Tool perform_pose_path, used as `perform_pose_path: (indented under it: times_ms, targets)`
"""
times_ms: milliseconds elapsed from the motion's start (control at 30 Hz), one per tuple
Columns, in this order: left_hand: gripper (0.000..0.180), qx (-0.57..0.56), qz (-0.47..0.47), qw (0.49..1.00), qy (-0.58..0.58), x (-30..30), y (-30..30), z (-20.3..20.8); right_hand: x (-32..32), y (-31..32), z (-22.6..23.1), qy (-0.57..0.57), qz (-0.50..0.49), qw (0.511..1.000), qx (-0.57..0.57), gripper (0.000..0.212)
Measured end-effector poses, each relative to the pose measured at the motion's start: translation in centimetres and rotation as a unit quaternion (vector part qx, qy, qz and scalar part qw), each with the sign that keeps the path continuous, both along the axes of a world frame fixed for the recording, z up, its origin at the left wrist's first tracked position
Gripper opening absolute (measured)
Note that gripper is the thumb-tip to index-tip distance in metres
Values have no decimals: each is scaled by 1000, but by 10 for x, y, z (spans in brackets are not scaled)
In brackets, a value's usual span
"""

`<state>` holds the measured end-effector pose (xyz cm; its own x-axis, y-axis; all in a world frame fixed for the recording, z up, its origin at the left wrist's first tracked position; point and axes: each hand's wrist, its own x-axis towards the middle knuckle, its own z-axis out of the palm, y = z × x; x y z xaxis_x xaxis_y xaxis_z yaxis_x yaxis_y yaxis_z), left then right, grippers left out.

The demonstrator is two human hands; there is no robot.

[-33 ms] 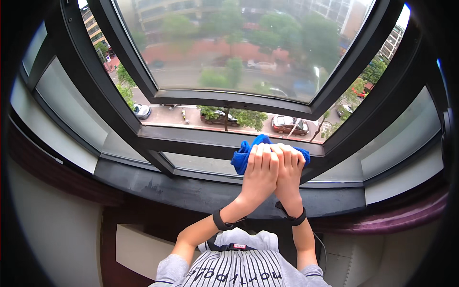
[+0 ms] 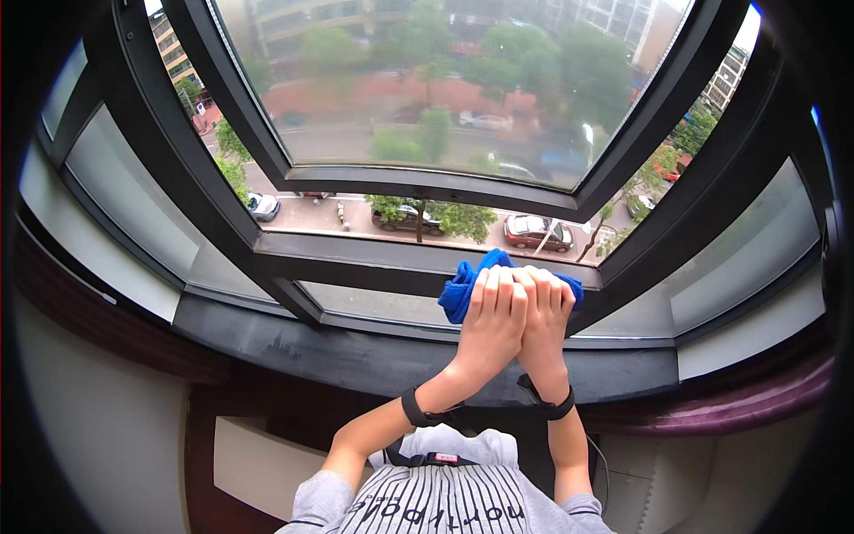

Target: Clean the window frame and glass using a blue cloth.

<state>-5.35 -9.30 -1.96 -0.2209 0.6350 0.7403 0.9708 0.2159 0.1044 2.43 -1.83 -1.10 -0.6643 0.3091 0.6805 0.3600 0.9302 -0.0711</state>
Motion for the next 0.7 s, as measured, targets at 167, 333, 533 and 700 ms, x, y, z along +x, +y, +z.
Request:
perform_pose_path:
  times_ms: [167, 333, 533, 700]
  targets:
    - [43, 8, -47, 999, -5, 31, 32, 0, 38, 26, 4, -8, -28, 999, 25, 45]
    - [42, 1, -269, 951, -153, -5, -11, 29, 45, 21, 25, -12, 14, 998, -54, 54]
    - [32, 232, 25, 965, -119, -109, -120, 64, 46, 9, 42, 227, 10, 937, -265, 67]
    - [59, 325, 259, 908, -49, -209, -176, 73, -34, -21, 46, 48, -46, 996, -64, 68]
